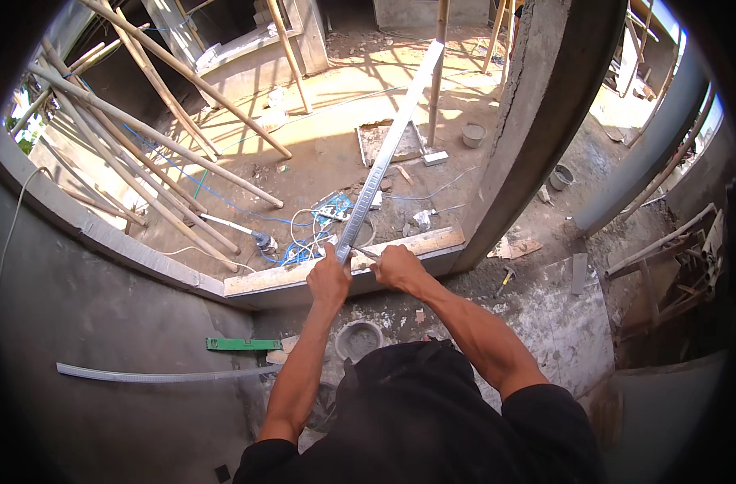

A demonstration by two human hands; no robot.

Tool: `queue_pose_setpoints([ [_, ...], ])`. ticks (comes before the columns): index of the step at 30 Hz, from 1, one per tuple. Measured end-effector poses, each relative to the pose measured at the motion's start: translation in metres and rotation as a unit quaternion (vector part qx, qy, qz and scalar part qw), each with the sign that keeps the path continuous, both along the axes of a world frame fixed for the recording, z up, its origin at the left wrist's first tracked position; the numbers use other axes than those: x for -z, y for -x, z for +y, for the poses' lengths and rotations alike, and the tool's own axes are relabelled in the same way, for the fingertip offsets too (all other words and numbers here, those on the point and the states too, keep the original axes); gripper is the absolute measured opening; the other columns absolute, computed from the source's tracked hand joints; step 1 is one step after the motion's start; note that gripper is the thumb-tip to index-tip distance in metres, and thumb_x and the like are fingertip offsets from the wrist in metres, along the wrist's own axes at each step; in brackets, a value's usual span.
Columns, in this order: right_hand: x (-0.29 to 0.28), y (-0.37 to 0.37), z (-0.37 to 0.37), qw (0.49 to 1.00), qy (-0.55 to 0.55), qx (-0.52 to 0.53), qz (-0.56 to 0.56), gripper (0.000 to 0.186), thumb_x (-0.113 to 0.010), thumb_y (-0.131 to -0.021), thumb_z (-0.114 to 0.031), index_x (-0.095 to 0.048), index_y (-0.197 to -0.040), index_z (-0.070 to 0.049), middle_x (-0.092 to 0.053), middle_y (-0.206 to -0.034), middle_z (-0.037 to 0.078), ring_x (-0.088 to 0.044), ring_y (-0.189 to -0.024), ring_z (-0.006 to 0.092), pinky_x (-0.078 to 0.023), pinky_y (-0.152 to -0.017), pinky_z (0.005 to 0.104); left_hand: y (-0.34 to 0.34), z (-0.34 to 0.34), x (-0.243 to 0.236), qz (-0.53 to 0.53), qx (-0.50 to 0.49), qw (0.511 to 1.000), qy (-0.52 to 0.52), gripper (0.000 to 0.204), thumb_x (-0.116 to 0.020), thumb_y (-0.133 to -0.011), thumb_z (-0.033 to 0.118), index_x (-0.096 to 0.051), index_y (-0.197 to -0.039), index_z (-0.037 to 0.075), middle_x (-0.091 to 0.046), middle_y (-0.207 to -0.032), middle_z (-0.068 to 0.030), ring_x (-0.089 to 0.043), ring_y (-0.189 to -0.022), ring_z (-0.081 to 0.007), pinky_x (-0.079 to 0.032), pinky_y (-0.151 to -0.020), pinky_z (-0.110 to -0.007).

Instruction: The person measures a metal trim piece against a door frame, then uses shears to cut the metal trim into smaller sections.

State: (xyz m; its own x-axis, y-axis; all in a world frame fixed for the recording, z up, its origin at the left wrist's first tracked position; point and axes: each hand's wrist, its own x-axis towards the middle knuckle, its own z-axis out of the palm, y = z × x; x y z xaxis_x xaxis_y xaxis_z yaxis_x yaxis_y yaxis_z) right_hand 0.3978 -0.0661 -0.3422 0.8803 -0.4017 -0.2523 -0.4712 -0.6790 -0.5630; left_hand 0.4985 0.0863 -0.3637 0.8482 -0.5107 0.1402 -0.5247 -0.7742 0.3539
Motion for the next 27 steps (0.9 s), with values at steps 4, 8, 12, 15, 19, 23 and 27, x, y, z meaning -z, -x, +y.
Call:
queue_pose_setpoints([
  [4,-0.015,0.003,-0.001,1.000,0.014,-0.001,-0.008,0.035,-0.074,-0.082,-0.031,-0.075,-0.095,0.001,-0.071,-0.093,0.028,-0.070,-0.093,0.0439,-0.057,-0.085,0.0499,0.005,0.002,0.002,0.006,-0.018,0.999,0.051,0.037,-0.069,-0.087,0.030,-0.054,-0.110,0.006,-0.068,-0.074,-0.0257,-0.068,-0.074,-0.0484,-0.052,-0.067,-0.059],
  [8,-0.011,0.010,-0.008,0.999,0.035,-0.001,-0.010,0.050,-0.071,-0.087,-0.045,-0.073,-0.089,0.005,-0.071,-0.091,0.029,-0.070,-0.090,0.0464,-0.056,-0.084,0.0503,-0.004,0.003,0.004,0.040,-0.041,0.996,0.067,0.031,-0.068,-0.087,0.029,-0.060,-0.107,0.006,-0.068,-0.079,-0.0288,-0.069,-0.078,-0.0486,-0.053,-0.072,-0.059],
  [12,-0.003,0.027,-0.025,0.995,0.078,-0.069,-0.010,0.053,-0.069,-0.088,-0.047,-0.073,-0.088,0.006,-0.071,-0.089,0.027,-0.069,-0.086,0.0462,-0.055,-0.081,0.0497,-0.026,0.013,0.001,0.045,-0.043,0.995,0.078,0.032,-0.067,-0.087,0.028,-0.061,-0.109,0.005,-0.069,-0.086,-0.0293,-0.069,-0.086,-0.0484,-0.055,-0.076,-0.057],
  [15,-0.003,0.029,-0.030,0.995,0.055,-0.075,-0.046,0.053,-0.067,-0.088,-0.047,-0.073,-0.087,0.005,-0.070,-0.083,0.026,-0.068,-0.078,0.0448,-0.054,-0.075,0.0492,-0.028,0.015,-0.002,0.062,-0.049,0.996,0.051,0.032,-0.067,-0.088,0.027,-0.061,-0.109,0.004,-0.069,-0.087,-0.0287,-0.068,-0.088,-0.0485,-0.055,-0.078,-0.056],
  [19,-0.012,0.021,-0.032,0.990,0.026,-0.132,-0.034,0.054,-0.064,-0.089,-0.051,-0.074,-0.086,0.002,-0.068,-0.078,0.027,-0.068,-0.077,0.0438,-0.055,-0.076,0.0483,-0.016,0.009,-0.007,0.073,-0.046,0.996,0.035,0.032,-0.067,-0.088,0.027,-0.061,-0.109,0.003,-0.069,-0.087,-0.0285,-0.069,-0.087,-0.0480,-0.055,-0.078,-0.056],
  [23,-0.019,0.015,-0.033,0.987,0.040,-0.158,-0.005,0.058,-0.062,-0.089,-0.054,-0.076,-0.084,0.002,-0.068,-0.074,0.027,-0.069,-0.076,0.0435,-0.056,-0.076,0.0481,-0.006,0.005,-0.015,0.078,-0.044,0.996,0.020,0.031,-0.067,-0.087,0.026,-0.061,-0.108,0.004,-0.069,-0.086,-0.0280,-0.070,-0.086,-0.0469,-0.055,-0.077,-0.056],
  [27,-0.021,0.013,-0.032,0.990,0.014,-0.142,-0.013,0.057,-0.068,-0.087,-0.052,-0.071,-0.077,0.004,-0.067,-0.074,0.025,-0.067,-0.072,0.0428,-0.052,-0.069,0.0475,0.001,0.002,-0.019,0.061,-0.041,0.997,0.022,0.031,-0.069,-0.086,0.026,-0.061,-0.107,0.005,-0.070,-0.085,-0.0273,-0.070,-0.086,-0.0466,-0.055,-0.077,-0.056],
])
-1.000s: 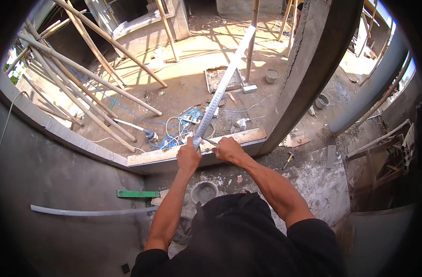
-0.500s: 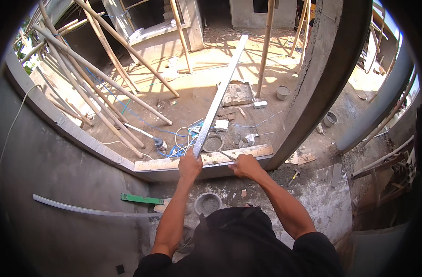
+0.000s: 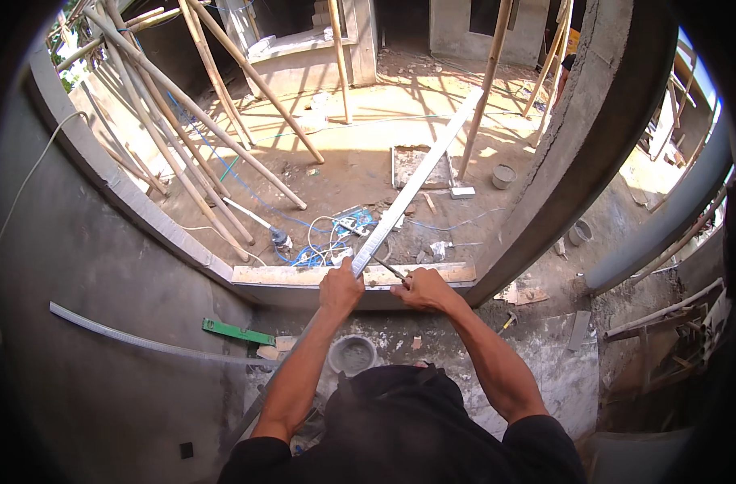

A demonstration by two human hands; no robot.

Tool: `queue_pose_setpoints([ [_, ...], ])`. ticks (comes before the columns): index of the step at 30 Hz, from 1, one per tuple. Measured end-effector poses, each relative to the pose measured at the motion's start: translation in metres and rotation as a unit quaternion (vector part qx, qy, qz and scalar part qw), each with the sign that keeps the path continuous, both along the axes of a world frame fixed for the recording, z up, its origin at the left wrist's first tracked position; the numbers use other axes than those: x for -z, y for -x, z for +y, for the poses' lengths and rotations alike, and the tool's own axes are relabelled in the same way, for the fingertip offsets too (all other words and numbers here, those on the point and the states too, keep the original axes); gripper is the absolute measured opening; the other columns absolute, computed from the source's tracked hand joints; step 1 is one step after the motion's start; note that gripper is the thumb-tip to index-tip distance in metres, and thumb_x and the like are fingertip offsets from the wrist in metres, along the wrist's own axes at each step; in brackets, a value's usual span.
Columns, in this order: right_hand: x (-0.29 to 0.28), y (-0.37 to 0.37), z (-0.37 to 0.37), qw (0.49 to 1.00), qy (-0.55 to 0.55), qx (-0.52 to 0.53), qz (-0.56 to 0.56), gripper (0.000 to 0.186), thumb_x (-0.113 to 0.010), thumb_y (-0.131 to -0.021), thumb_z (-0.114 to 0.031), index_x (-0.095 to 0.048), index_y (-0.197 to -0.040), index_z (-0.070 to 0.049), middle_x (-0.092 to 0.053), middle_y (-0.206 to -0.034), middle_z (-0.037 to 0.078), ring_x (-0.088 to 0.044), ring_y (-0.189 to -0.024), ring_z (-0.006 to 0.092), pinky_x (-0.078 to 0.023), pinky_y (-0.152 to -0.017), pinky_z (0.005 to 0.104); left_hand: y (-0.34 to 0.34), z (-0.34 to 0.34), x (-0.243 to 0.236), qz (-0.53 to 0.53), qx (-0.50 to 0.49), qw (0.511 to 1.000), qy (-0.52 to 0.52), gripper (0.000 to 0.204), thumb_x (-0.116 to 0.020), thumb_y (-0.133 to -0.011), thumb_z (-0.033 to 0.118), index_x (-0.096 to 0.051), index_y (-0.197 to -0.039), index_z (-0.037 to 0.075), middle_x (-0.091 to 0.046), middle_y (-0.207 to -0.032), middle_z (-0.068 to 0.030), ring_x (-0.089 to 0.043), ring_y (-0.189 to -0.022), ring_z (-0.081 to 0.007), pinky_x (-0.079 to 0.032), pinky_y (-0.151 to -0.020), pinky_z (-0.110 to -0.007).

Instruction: The person measures a metal trim piece against a door frame, then uses shears to cut the metal trim into smaller sections.

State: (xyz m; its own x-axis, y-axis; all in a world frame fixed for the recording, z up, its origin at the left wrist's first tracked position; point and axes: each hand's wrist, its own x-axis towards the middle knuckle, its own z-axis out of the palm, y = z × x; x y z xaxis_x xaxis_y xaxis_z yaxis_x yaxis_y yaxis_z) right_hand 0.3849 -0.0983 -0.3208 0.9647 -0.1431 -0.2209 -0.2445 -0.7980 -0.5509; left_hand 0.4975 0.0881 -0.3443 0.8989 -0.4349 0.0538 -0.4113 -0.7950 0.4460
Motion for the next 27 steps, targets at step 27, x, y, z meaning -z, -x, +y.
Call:
queue_pose_setpoints([
  [27,0.011,-0.010,0.006,0.997,0.050,0.042,-0.036,0.066,-0.070,-0.085,-0.058,-0.070,-0.071,0.007,-0.066,-0.066,0.026,-0.067,-0.065,0.0423,-0.053,-0.064,0.0477,0.016,-0.011,0.003,-0.022,0.026,0.998,-0.044,0.034,-0.072,-0.084,0.022,-0.052,-0.108,0.006,-0.071,-0.085,-0.0214,-0.070,-0.081,-0.0442,-0.054,-0.074,-0.054],
])
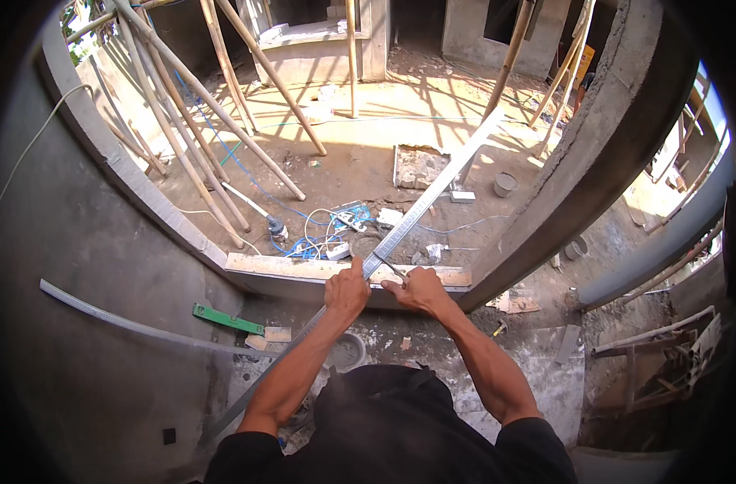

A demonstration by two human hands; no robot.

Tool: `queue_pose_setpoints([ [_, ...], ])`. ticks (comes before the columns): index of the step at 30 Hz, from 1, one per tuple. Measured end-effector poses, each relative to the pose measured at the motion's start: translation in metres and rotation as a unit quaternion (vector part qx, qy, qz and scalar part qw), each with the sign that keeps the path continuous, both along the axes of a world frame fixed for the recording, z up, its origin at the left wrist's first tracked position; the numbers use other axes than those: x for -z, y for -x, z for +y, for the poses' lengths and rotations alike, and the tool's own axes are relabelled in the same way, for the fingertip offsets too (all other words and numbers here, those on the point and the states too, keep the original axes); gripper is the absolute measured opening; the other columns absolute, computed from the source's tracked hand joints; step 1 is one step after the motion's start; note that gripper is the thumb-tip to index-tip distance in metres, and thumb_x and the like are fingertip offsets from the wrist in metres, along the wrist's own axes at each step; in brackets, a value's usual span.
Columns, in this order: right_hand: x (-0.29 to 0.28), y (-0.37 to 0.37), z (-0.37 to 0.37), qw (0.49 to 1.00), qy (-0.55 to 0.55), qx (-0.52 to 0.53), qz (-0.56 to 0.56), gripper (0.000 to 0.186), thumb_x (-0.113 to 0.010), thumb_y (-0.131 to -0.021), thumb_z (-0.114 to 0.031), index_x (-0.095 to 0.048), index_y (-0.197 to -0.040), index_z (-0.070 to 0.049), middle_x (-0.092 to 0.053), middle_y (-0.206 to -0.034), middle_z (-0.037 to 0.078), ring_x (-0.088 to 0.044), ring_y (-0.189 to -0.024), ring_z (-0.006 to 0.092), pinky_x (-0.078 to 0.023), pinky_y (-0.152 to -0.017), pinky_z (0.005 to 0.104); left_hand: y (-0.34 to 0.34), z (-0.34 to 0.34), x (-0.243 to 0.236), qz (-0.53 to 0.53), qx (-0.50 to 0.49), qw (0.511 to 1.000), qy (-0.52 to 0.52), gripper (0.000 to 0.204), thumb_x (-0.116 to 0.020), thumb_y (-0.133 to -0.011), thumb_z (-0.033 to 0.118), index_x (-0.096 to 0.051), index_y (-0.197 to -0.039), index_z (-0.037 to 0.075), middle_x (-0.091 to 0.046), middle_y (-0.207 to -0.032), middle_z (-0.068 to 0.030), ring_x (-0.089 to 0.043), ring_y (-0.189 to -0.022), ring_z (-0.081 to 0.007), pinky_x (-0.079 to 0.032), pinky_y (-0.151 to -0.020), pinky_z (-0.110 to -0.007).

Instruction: The person measures a metal trim piece against a door frame, then uses shears to cut the metal trim into smaller sections.

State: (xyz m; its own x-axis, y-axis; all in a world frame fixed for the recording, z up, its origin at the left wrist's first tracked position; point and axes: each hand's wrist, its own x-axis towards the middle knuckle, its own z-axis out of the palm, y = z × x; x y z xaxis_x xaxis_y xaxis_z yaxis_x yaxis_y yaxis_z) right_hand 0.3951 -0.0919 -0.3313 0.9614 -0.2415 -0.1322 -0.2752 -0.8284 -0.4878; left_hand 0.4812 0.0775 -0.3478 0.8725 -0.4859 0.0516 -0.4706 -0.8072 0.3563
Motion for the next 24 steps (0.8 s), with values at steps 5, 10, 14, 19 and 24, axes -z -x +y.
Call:
queue_pose_setpoints([
  [5,0.011,-0.003,-0.005,1.000,0.003,-0.018,-0.004,0.057,-0.072,-0.085,-0.053,-0.073,-0.082,0.004,-0.067,-0.070,0.026,-0.068,-0.068,0.0436,-0.054,-0.066,0.0478,0.004,-0.002,0.000,-0.005,0.002,1.000,0.003,0.035,-0.072,-0.084,0.021,-0.052,-0.108,0.006,-0.071,-0.084,-0.0209,-0.070,-0.083,-0.0443,-0.054,-0.076,-0.054],
  [10,0.039,0.002,-0.015,0.997,-0.012,-0.015,-0.069,0.043,-0.073,-0.084,-0.041,-0.074,-0.088,0.002,-0.069,-0.077,0.026,-0.068,-0.073,0.0450,-0.057,-0.071,0.0478,0.003,-0.001,0.006,0.030,0.004,0.999,0.018,0.037,-0.071,-0.083,0.021,-0.058,-0.114,0.007,-0.069,-0.092,-0.0260,-0.068,-0.090,-0.0467,-0.053,-0.081,-0.055],
  [14,0.050,0.009,-0.021,1.000,-0.010,-0.023,-0.002,0.045,-0.072,-0.086,-0.039,-0.074,-0.088,0.006,-0.070,-0.086,0.028,-0.069,-0.083,0.0459,-0.057,-0.080,0.0480,-0.003,0.000,0.014,0.088,0.084,0.988,0.092,0.032,-0.070,-0.084,0.022,-0.064,-0.111,0.008,-0.069,-0.092,-0.0272,-0.068,-0.090,-0.0461,-0.054,-0.082,-0.056],
  [19,0.028,0.016,-0.012,0.995,-0.019,-0.015,0.099,0.048,-0.066,-0.091,-0.047,-0.076,-0.102,-0.001,-0.070,-0.095,0.029,-0.069,-0.095,0.0451,-0.056,-0.088,0.0488,-0.004,-0.002,0.021,0.066,0.028,0.997,-0.017,0.035,-0.073,-0.083,0.024,-0.064,-0.113,0.008,-0.070,-0.092,-0.0255,-0.070,-0.090,-0.0436,-0.055,-0.080,-0.054],
  [24,0.006,0.047,-0.019,0.992,-0.034,0.013,0.117,0.048,-0.063,-0.092,-0.049,-0.076,-0.102,-0.004,-0.071,-0.092,0.027,-0.070,-0.092,0.0416,-0.055,-0.084,0.0488,-0.024,0.010,0.024,0.064,0.003,0.998,-0.015,0.031,-0.072,-0.085,0.026,-0.066,-0.107,0.004,-0.071,-0.091,-0.0233,-0.070,-0.092,-0.0424,-0.056,-0.081,-0.051],
])
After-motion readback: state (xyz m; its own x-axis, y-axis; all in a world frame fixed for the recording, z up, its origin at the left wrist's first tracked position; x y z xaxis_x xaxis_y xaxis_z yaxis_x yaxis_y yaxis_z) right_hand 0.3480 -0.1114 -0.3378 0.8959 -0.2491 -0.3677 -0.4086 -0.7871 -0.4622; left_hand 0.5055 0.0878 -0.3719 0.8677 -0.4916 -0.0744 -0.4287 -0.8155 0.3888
